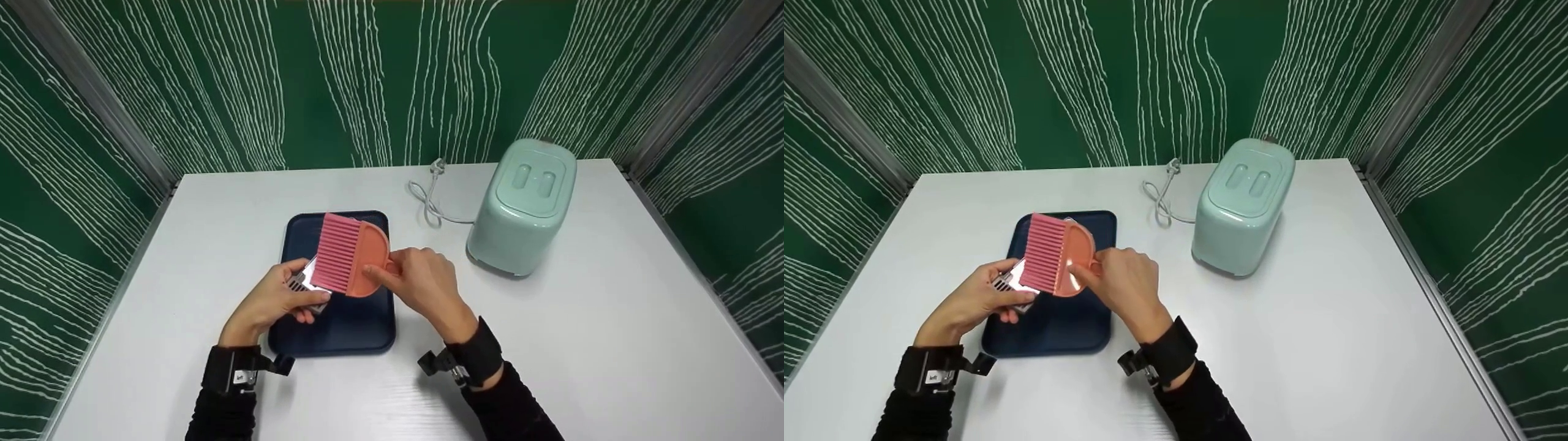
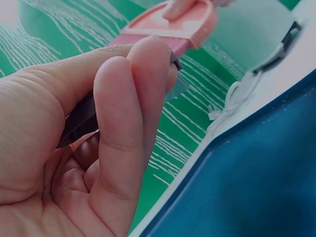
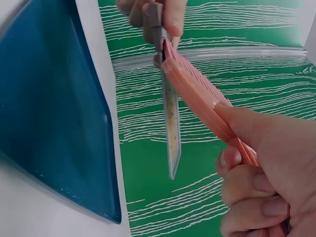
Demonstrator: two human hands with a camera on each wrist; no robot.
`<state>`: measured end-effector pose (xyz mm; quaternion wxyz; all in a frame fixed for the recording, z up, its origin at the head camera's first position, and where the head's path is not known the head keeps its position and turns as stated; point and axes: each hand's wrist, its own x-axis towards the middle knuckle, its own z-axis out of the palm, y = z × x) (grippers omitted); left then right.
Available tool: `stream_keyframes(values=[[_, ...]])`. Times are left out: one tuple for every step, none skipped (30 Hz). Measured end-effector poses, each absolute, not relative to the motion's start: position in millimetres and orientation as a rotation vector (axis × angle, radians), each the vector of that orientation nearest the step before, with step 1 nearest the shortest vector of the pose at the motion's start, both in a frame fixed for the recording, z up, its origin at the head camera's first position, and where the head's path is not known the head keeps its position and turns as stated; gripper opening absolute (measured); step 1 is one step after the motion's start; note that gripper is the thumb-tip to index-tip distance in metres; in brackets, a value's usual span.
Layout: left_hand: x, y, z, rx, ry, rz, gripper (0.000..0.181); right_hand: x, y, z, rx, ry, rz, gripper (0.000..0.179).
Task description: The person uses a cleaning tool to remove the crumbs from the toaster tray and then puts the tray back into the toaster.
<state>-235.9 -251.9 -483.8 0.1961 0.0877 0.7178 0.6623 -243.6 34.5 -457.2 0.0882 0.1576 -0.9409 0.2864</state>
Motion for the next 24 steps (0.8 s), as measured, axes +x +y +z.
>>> stream_keyframes(values=[[-235.9, -251.9, -483.5, 0.245, 2.012, 1.852, 0.053, -243.9, 34.7, -457.9, 0.462, -2.806, 0.852, 0.062], [-235.9, -251.8, -483.3, 0.246, 2.011, 1.852, 0.052, -244.6, 35.4, -458.6, 0.454, -2.810, 0.851, 0.062], [-235.9, -251.9, -483.1, 0.245, 2.011, 1.852, 0.052, -245.3, 36.5, -459.2, 0.444, -2.810, 0.850, 0.063], [-235.9, -252.0, -483.0, 0.244, 2.011, 1.855, 0.051, -246.1, 37.8, -459.2, 0.438, -2.810, 0.847, 0.063], [-235.7, -252.1, -482.8, 0.242, 2.010, 1.858, 0.051, -247.1, 39.2, -459.5, 0.431, -2.808, 0.844, 0.064], [-235.5, -252.2, -482.7, 0.240, 2.011, 1.861, 0.051, -248.0, 40.8, -459.7, 0.426, -2.806, 0.842, 0.064], [-235.3, -252.2, -482.8, 0.238, 2.010, 1.863, 0.051, -249.1, 42.5, -459.8, 0.422, -2.805, 0.838, 0.064], [-235.1, -252.1, -482.9, 0.237, 2.011, 1.864, 0.051, -250.2, 44.4, -460.3, 0.418, -2.802, 0.831, 0.065], [-234.8, -252.1, -483.1, 0.235, 2.013, 1.862, 0.051, -251.1, 46.3, -460.7, 0.414, -2.798, 0.822, 0.065], [-234.5, -252.3, -483.2, 0.232, 2.014, 1.861, 0.051, -252.3, 48.0, -461.1, 0.411, -2.794, 0.812, 0.065], [-234.3, -252.3, -483.2, 0.231, 2.017, 1.858, 0.051, -253.4, 49.7, -461.5, 0.407, -2.789, 0.799, 0.065], [-234.1, -252.4, -483.3, 0.231, 2.019, 1.856, 0.052, -254.4, 51.4, -461.8, 0.399, -2.783, 0.784, 0.066], [-234.0, -252.6, -483.4, 0.232, 2.021, 1.855, 0.052, -255.4, 53.0, -462.3, 0.389, -2.778, 0.770, 0.066], [-234.0, -252.8, -483.5, 0.233, 2.021, 1.855, 0.051, -256.4, 54.6, -462.8, 0.380, -2.771, 0.754, 0.066], [-234.0, -253.0, -483.4, 0.234, 2.021, 1.856, 0.051, -257.3, 55.9, -463.2, 0.370, -2.766, 0.740, 0.066], [-234.0, -253.2, -483.4, 0.235, 2.022, 1.857, 0.050, -258.2, 57.1, -463.6, 0.361, -2.759, 0.731, 0.065], [-234.1, -253.5, -483.3, 0.237, 2.023, 1.856, 0.050, -259.0, 58.2, -463.8, 0.350, -2.755, 0.726, 0.065], [-234.3, -253.7, -483.3, 0.240, 2.024, 1.855, 0.050, -259.8, 59.3, -463.8, 0.336, -2.753, 0.725, 0.065], [-234.5, -254.0, -483.3, 0.242, 2.026, 1.853, 0.050, -260.4, 60.3, -463.6, 0.325, -2.750, 0.730, 0.065], [-234.7, -254.4, -483.4, 0.242, 2.027, 1.850, 0.050, -260.9, 61.2, -463.2, 0.314, -2.747, 0.737, 0.065], [-234.8, -254.8, -483.2, 0.241, 2.028, 1.847, 0.050, -261.5, 62.0, -462.7, 0.303, -2.742, 0.749, 0.064], [-234.8, -255.2, -483.2, 0.241, 2.029, 1.844, 0.051, -262.1, 62.8, -462.1, 0.293, -2.736, 0.765, 0.064], [-235.0, -255.5, -483.3, 0.240, 2.030, 1.841, 0.051, -262.6, 63.5, -461.4, 0.281, -2.727, 0.785, 0.064], [-235.0, -255.9, -483.4, 0.238, 2.031, 1.839, 0.051, -263.1, 64.1, -460.7, 0.271, -2.715, 0.806, 0.063]])
